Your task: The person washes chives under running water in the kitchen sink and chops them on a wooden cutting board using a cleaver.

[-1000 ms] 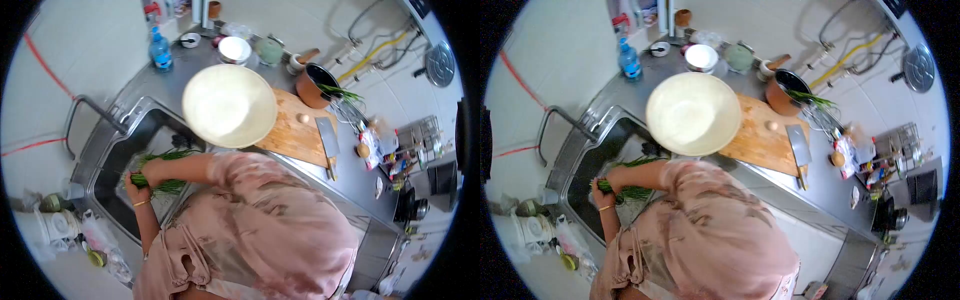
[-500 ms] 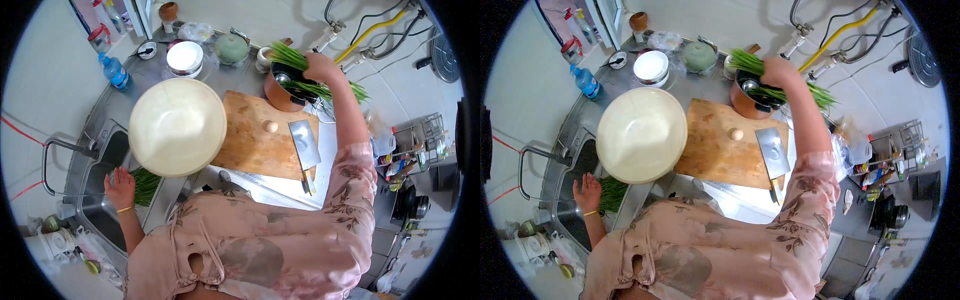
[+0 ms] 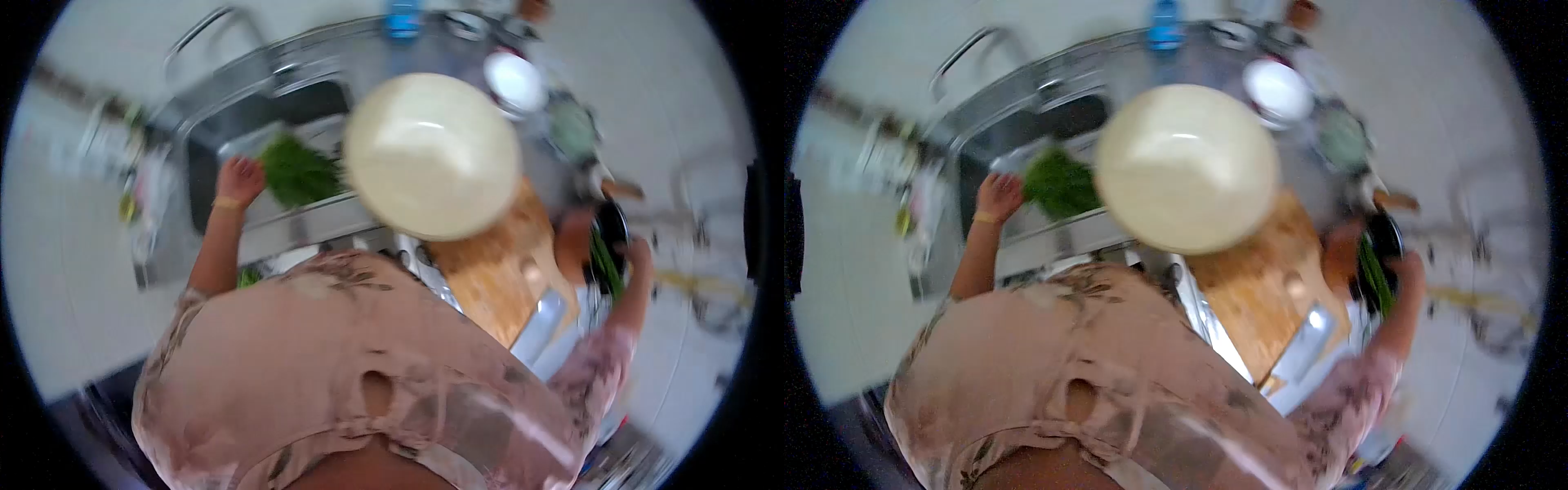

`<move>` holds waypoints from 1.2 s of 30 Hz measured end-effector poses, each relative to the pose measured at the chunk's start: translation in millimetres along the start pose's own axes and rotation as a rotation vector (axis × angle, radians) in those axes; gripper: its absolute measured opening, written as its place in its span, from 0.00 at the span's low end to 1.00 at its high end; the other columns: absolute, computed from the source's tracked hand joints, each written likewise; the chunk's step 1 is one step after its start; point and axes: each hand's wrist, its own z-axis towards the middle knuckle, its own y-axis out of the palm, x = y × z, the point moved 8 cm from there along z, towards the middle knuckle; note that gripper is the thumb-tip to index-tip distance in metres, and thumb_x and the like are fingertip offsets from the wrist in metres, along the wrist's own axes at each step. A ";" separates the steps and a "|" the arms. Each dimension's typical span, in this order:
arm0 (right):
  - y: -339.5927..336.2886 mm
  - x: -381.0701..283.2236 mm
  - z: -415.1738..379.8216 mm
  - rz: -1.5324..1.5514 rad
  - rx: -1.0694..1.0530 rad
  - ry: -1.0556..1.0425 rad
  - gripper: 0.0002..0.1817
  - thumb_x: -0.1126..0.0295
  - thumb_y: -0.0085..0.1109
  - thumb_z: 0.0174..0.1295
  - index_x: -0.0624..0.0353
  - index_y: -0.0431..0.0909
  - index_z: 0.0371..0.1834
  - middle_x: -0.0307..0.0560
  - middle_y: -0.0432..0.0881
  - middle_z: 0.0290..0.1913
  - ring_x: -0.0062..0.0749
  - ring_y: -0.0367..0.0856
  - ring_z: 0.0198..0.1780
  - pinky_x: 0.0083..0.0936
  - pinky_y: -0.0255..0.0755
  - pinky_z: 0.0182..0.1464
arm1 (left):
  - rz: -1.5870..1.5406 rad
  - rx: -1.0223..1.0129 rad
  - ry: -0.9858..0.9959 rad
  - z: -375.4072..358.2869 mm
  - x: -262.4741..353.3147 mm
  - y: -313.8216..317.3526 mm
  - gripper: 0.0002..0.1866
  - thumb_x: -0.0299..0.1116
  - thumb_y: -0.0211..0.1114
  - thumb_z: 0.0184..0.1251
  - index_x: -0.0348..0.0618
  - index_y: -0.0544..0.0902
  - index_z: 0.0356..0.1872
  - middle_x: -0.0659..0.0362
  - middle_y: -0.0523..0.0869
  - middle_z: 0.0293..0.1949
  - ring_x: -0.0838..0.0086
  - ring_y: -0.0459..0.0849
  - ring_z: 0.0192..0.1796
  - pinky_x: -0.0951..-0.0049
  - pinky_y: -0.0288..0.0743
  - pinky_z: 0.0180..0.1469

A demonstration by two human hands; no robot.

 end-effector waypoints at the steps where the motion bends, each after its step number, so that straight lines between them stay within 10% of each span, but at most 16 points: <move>1: -27.3 -23.5 -7.1 -0.144 0.300 -0.081 0.34 0.59 0.69 0.38 0.64 0.72 0.50 0.60 0.77 0.47 0.48 0.74 0.51 0.35 0.67 0.52 | -0.029 0.072 0.047 2.0 11.0 -19.5 0.14 0.41 0.55 0.60 0.42 0.69 0.39 0.55 0.72 0.37 0.65 0.74 0.40 0.66 0.72 0.41; 7: -93.3 -279.1 -135.5 0.175 0.253 -0.343 0.28 0.62 0.57 0.56 0.63 0.65 0.58 0.60 0.73 0.52 0.43 0.74 0.51 0.32 0.68 0.50 | -0.153 0.327 0.070 23.2 66.3 -130.8 0.10 0.37 0.54 0.60 0.43 0.68 0.37 0.57 0.73 0.34 0.67 0.75 0.37 0.69 0.71 0.39; 15: 49.2 -660.6 -267.3 0.170 -0.316 -1.217 0.26 0.66 0.61 0.53 0.61 0.68 0.56 0.54 0.78 0.44 0.34 0.77 0.43 0.27 0.71 0.45 | -0.212 0.444 -0.118 101.9 63.8 -228.6 0.07 0.37 0.56 0.57 0.46 0.72 0.30 0.58 0.75 0.29 0.67 0.75 0.35 0.66 0.69 0.38; 22: 245.5 -803.3 -253.3 -0.252 -0.657 -1.117 0.27 0.59 0.62 0.51 0.65 0.71 0.51 0.54 0.79 0.39 0.35 0.78 0.41 0.28 0.71 0.44 | 0.272 0.463 -0.175 196.3 17.7 -255.0 0.08 0.36 0.59 0.55 0.44 0.76 0.33 0.56 0.78 0.34 0.64 0.76 0.39 0.59 0.69 0.42; 25: 306.8 -835.1 -226.4 -0.334 -0.634 -1.105 0.30 0.56 0.62 0.50 0.66 0.71 0.51 0.58 0.78 0.43 0.41 0.78 0.45 0.30 0.70 0.47 | 0.980 0.263 -0.380 268.8 -20.5 -277.6 0.21 0.35 0.58 0.55 0.32 0.74 0.48 0.48 0.75 0.51 0.57 0.75 0.52 0.58 0.67 0.51; 26: 322.6 -845.1 -215.7 -0.346 -0.626 -1.087 0.30 0.55 0.62 0.50 0.67 0.71 0.52 0.59 0.78 0.45 0.43 0.78 0.46 0.30 0.70 0.48 | 0.485 0.450 -0.335 246.7 -20.8 -277.8 0.27 0.37 0.62 0.52 0.30 0.72 0.51 0.44 0.73 0.54 0.54 0.71 0.56 0.61 0.65 0.56; 36: 400.1 -926.7 -114.2 0.362 -0.663 -0.637 0.31 0.53 0.61 0.52 0.65 0.69 0.53 0.53 0.73 0.52 0.40 0.71 0.52 0.29 0.64 0.53 | 0.261 0.687 -0.125 264.7 -18.2 -228.8 0.45 0.52 0.72 0.41 0.33 0.65 0.57 0.45 0.70 0.55 0.58 0.70 0.57 0.61 0.64 0.58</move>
